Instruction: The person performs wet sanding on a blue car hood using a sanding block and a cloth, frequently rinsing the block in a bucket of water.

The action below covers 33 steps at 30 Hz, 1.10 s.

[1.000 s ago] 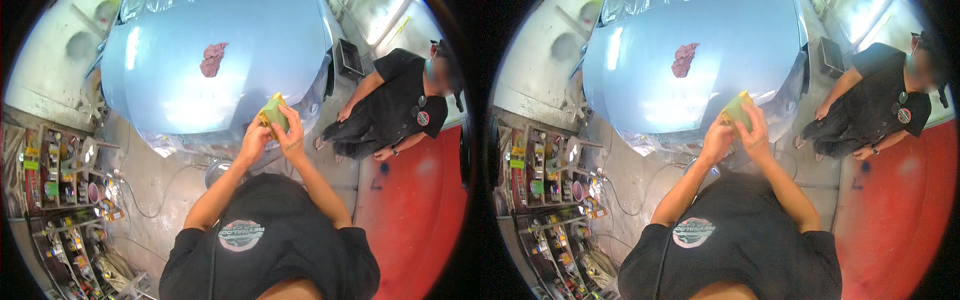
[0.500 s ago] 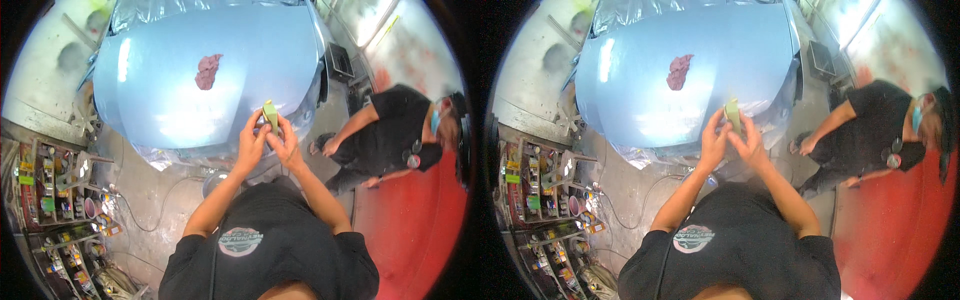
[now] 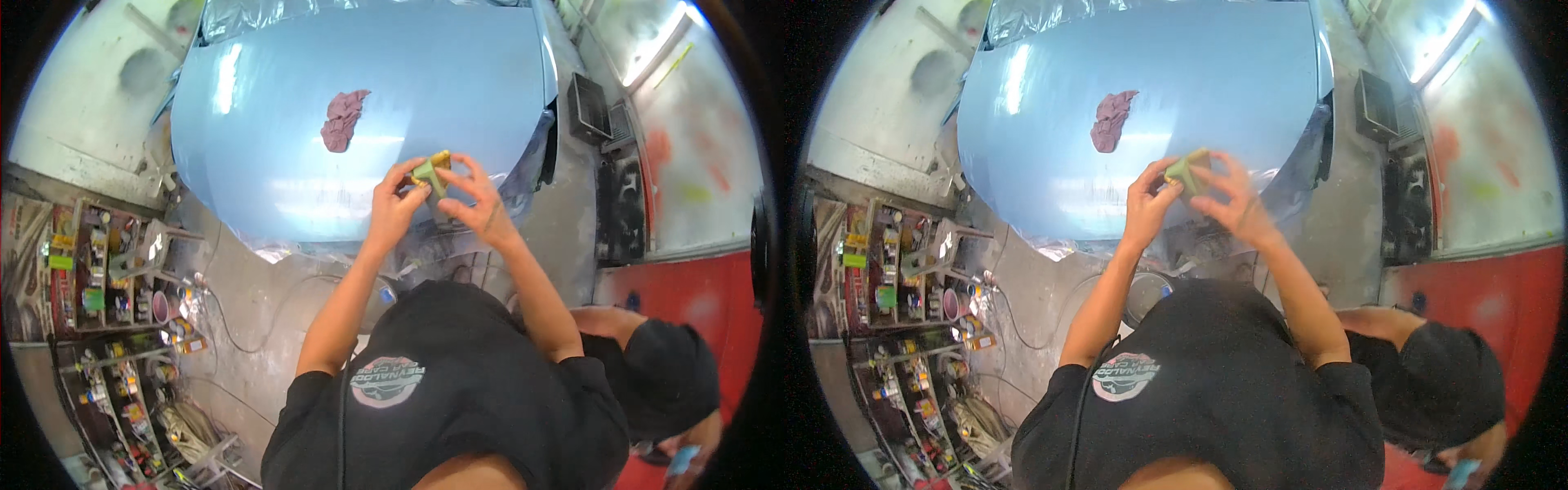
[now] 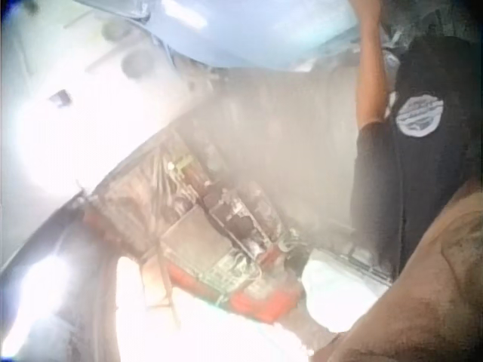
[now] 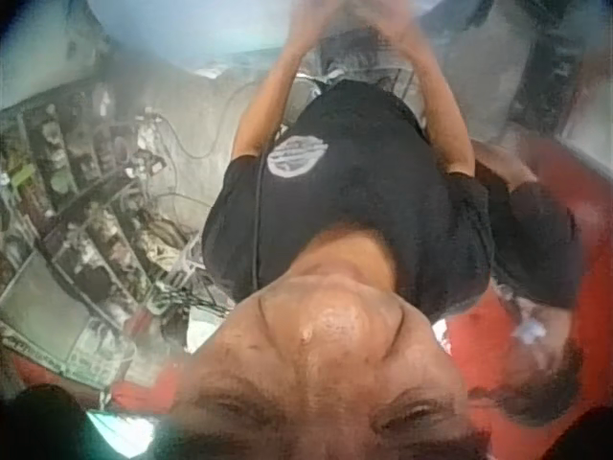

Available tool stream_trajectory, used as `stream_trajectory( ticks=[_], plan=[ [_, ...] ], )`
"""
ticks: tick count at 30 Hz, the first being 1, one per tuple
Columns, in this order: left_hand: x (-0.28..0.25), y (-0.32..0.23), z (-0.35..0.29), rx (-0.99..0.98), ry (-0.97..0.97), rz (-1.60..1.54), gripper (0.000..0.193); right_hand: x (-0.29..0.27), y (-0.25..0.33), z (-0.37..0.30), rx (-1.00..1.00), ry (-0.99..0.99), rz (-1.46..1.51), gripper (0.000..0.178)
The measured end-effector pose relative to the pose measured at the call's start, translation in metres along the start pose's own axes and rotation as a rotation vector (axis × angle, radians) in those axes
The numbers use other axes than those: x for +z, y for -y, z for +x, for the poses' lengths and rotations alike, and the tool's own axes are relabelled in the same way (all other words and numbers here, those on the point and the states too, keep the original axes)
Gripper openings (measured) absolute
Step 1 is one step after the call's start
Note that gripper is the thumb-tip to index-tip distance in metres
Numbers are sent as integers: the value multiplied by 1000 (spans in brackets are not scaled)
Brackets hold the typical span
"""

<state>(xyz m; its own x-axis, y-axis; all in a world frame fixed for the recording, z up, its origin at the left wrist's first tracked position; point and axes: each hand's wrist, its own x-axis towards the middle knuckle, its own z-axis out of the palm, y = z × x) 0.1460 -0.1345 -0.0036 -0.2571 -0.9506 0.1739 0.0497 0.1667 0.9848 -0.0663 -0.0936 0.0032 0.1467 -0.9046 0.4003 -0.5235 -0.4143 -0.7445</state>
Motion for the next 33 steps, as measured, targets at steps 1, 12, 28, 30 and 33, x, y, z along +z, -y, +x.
stream_trajectory(
  ticks=[1, 12, 28, 30, 33],
  plan=[
    [8, -3, 7, 9, -13, -53, 47, -14, -6, 10, 26, -22, 50, 68],
    [28, 28, 19, -236, -8, -450, 47, -41, -65, 37, 419, 308, 576, 57],
    [-36, 23, -36, -417, -102, -433, 60, 35, 6, 9, -252, 265, -442, 68],
    [-45, 28, -39, -436, -40, -398, 59, 41, 11, 4, -305, 233, -464, 70],
    [-55, 31, -41, -468, 35, -401, 58, 42, 21, -3, -282, 261, -517, 72]
  ],
)
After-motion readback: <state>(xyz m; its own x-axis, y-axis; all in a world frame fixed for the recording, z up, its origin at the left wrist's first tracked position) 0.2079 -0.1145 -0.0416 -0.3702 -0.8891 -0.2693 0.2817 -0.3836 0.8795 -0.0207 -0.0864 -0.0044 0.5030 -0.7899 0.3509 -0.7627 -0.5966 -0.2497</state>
